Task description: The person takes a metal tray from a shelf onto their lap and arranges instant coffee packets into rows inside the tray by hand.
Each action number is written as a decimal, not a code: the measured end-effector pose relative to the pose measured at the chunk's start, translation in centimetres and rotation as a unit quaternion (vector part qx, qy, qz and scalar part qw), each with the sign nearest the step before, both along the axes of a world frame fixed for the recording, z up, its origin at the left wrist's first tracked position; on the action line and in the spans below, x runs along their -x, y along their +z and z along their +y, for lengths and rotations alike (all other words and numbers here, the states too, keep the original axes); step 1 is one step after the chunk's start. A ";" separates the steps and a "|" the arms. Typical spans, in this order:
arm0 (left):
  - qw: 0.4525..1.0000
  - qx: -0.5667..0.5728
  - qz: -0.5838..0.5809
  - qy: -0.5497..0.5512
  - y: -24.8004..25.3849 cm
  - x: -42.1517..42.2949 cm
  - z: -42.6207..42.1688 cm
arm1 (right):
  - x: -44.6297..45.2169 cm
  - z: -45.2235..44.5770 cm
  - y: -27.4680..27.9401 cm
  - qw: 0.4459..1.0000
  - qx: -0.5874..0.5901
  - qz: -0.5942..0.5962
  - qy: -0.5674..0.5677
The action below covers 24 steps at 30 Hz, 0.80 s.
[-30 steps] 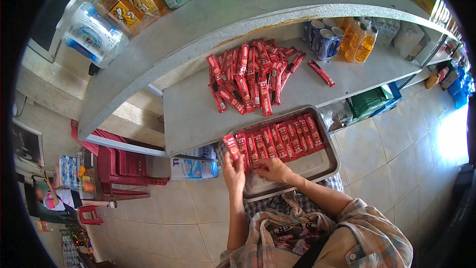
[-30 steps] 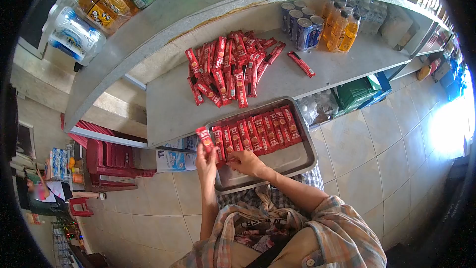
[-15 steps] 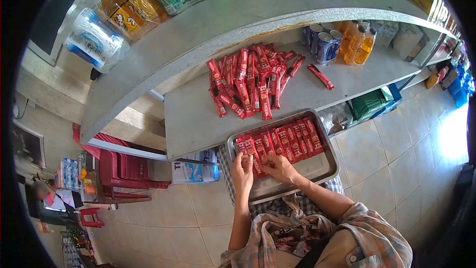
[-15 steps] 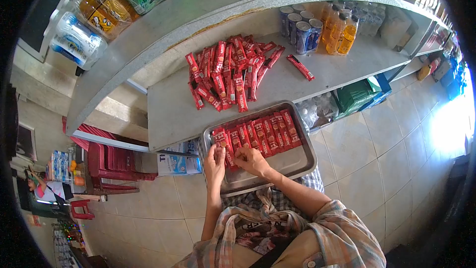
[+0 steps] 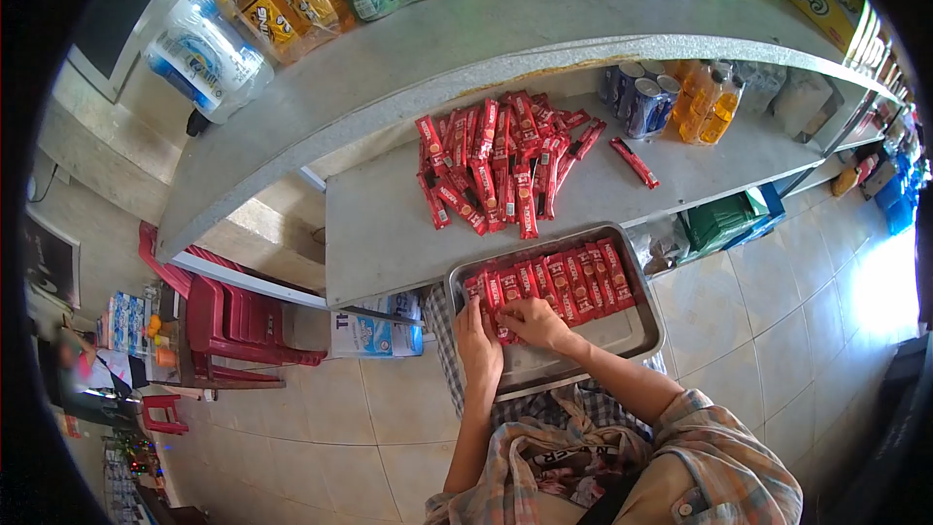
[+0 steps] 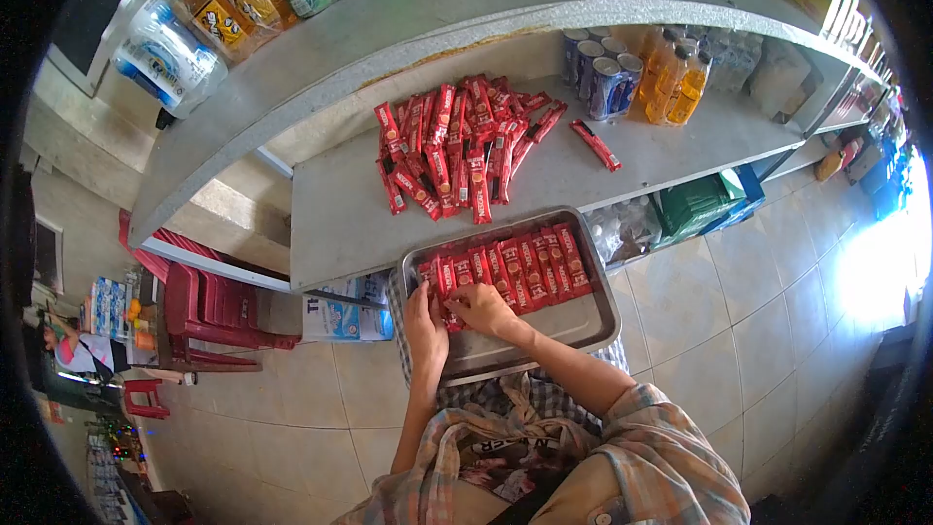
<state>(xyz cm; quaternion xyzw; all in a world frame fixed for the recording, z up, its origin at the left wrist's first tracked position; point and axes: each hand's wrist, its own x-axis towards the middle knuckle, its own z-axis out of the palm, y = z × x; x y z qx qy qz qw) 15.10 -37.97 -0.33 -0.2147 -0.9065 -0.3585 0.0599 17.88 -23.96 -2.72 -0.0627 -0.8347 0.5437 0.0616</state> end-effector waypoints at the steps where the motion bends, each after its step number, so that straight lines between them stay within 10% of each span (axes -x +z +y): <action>1: 1.000 -0.004 0.013 -0.021 1.1 -0.1 0.1 | 0.5 0.5 0.4 1.000 -0.015 0.004 -0.019; 13: 0.977 0.161 0.045 -0.132 -3.3 -0.2 0.7 | 10.8 10.1 1.8 0.932 -0.319 -0.090 -0.146; 24: 0.991 0.122 0.062 -0.004 -3.4 -1.0 0.8 | 4.3 6.2 6.5 0.989 0.122 -0.079 0.004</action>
